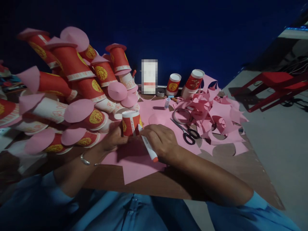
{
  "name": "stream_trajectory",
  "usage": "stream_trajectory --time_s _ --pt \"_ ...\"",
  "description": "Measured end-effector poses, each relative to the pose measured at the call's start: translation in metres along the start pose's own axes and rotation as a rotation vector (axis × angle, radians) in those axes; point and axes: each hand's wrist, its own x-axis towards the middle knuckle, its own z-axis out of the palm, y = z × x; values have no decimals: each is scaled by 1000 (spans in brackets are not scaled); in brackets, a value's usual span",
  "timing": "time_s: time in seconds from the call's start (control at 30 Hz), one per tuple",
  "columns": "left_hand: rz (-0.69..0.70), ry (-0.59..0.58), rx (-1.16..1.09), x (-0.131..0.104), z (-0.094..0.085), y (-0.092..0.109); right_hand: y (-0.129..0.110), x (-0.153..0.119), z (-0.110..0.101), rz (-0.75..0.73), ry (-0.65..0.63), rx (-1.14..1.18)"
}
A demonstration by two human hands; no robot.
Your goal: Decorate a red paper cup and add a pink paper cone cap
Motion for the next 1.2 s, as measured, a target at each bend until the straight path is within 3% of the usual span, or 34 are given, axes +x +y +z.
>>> stream_trajectory --time_s 0.27,0.43,0.63,0.83,1.2 --pt "-12 -10 10 0 2 5 -6 3 -4 -40 61 7" --pt "-42 15 139 -2 -1 7 -11 6 -9 -139 -14 13" --pt "1 7 143 0 4 6 -9 5 -7 -72 15 4" --pt "-72 5 159 0 4 6 -7 3 -5 -53 3 -10" --pt "-63 -12 260 0 7 13 -8 7 -8 -29 -1 -28"
